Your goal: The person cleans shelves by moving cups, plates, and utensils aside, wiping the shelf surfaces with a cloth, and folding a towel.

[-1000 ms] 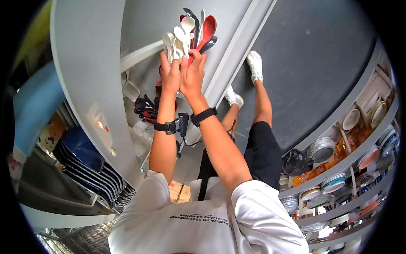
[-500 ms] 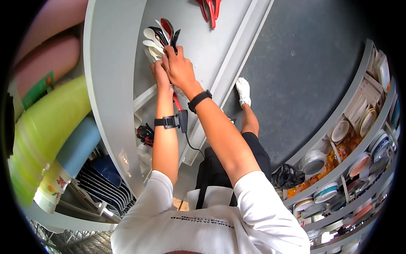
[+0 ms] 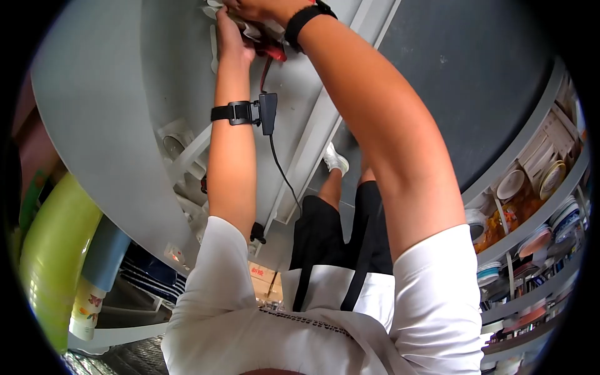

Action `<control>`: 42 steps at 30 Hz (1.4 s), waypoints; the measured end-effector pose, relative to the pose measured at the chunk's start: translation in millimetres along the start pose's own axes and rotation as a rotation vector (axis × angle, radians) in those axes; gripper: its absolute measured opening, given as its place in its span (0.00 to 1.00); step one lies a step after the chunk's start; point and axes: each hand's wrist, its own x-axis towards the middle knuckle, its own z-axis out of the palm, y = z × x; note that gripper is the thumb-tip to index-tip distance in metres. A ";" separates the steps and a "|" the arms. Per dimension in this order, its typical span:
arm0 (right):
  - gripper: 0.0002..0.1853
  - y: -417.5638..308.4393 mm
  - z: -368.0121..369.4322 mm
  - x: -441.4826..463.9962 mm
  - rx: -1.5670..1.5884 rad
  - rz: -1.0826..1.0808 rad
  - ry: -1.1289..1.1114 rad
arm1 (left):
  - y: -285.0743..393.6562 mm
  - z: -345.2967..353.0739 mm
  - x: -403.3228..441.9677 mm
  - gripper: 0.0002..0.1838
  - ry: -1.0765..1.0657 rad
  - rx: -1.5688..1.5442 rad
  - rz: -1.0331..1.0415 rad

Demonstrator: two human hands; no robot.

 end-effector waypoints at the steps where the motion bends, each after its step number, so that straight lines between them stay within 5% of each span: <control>1: 0.24 -6.0 -4.8 -16.7 -0.023 0.021 0.095 | 0.3 1.6 3.5 0.32 -0.151 -0.196 0.048; 4: 0.22 6.9 10.6 -30.5 -0.219 -0.096 0.409 | 3.4 8.4 -23.2 0.32 0.151 0.227 0.029; 9: 0.17 -30.5 -10.3 -93.1 0.150 -0.048 0.549 | 20.1 -29.0 -57.7 0.29 0.250 0.522 0.215; 11: 0.14 -19.4 14.7 -99.9 -0.069 -0.176 0.745 | 28.8 -72.8 -56.6 0.27 0.310 0.875 0.361; 14: 0.16 -70.0 62.0 -170.5 0.055 -0.051 0.418 | 9.9 -141.6 -31.8 0.27 0.483 1.020 0.321; 17: 0.22 -67.8 92.7 -201.0 -0.035 0.019 0.079 | 0.7 -127.7 -35.0 0.28 0.440 1.346 0.287; 18: 0.23 -66.9 96.8 -204.6 -0.104 0.023 -0.064 | -5.0 -122.1 -31.8 0.28 0.441 1.346 0.285; 22: 0.19 -56.4 104.8 -207.0 -0.271 0.018 -0.007 | -15.7 -71.4 -37.9 0.24 0.290 0.717 0.200; 24: 0.13 -41.0 89.9 -193.4 -0.343 0.018 0.052 | -20.9 -48.5 -21.5 0.24 0.112 0.826 0.352; 27: 0.12 -32.8 71.5 -187.0 -0.361 0.059 0.112 | -7.3 -32.0 -38.0 0.30 0.094 0.768 0.238; 31: 0.23 -11.3 57.8 -184.9 -0.346 0.105 0.251 | -26.1 -43.8 -60.3 0.30 0.159 0.935 0.310; 36: 0.27 -40.7 73.9 -202.4 -0.373 0.136 0.341 | -41.1 -44.2 -204.0 0.29 -0.056 0.814 0.109; 37: 0.19 -49.7 66.0 -201.8 -0.466 0.026 0.423 | -42.3 -56.9 -222.1 0.29 -0.086 0.788 0.140; 40: 0.22 -44.9 102.7 -238.7 -0.132 0.167 0.377 | -67.4 -96.1 -291.7 0.32 0.104 0.981 0.147; 42: 0.18 -81.3 120.9 -280.0 -0.029 0.144 0.357 | -87.9 -185.6 -344.9 0.31 0.330 1.119 0.229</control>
